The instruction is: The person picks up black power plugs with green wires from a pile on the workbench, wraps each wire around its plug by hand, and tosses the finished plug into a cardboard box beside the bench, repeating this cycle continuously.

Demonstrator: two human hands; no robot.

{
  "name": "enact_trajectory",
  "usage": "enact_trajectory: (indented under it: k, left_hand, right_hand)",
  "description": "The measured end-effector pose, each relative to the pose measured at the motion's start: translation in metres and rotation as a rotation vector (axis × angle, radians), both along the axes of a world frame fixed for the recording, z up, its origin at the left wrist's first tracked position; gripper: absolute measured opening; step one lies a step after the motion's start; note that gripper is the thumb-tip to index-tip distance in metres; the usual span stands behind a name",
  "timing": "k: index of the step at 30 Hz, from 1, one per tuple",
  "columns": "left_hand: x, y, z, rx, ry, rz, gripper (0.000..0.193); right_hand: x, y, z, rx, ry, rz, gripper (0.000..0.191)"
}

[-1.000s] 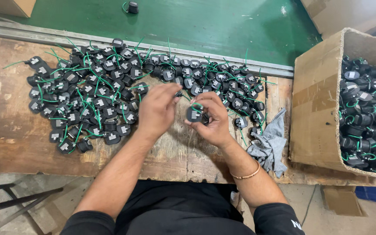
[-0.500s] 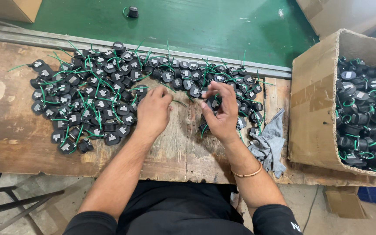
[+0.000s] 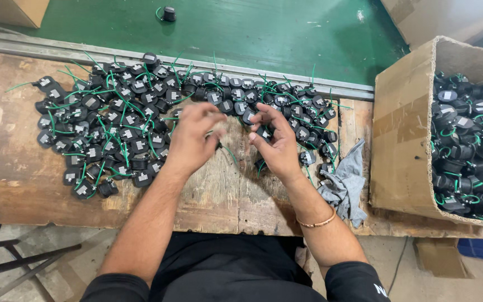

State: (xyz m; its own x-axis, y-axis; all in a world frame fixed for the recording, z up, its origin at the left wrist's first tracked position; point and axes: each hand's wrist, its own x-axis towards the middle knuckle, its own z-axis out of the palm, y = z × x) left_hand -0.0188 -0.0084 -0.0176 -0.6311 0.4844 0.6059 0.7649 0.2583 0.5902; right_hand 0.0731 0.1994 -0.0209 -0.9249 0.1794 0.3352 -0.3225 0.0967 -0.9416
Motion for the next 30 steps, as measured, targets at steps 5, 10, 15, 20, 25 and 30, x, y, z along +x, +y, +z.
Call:
enact_trajectory:
  k: [5, 10, 15, 20, 25, 30]
  left_hand:
    - [0.004, -0.004, 0.002, -0.468, 0.005, -0.196, 0.040]
    - [0.001, -0.003, -0.008, -0.332, -0.092, -0.075, 0.019]
    - [0.001, 0.003, -0.014, 0.404, -0.390, -0.138, 0.012]
    - [0.008, 0.006, -0.008, 0.232, -0.231, 0.019, 0.022]
    - [0.014, 0.012, -0.005, -0.161, -0.027, -0.149, 0.045]
    - [0.029, 0.029, -0.008, -0.257, 0.003, -0.089, 0.050]
  right_hand:
    - [0.001, 0.002, 0.003, 0.020, 0.004, -0.048, 0.059]
    - [0.002, 0.005, 0.003, -0.024, -0.015, -0.040, 0.056]
    - [0.002, 0.004, 0.003, 0.009, -0.035, 0.017, 0.062]
    - [0.001, -0.004, 0.002, 0.093, -0.125, 0.071, 0.074]
    - [0.003, 0.002, 0.006, -0.026, -0.022, 0.016, 0.065]
    - [0.004, 0.006, 0.006, -0.068, 0.045, -0.012, 0.059]
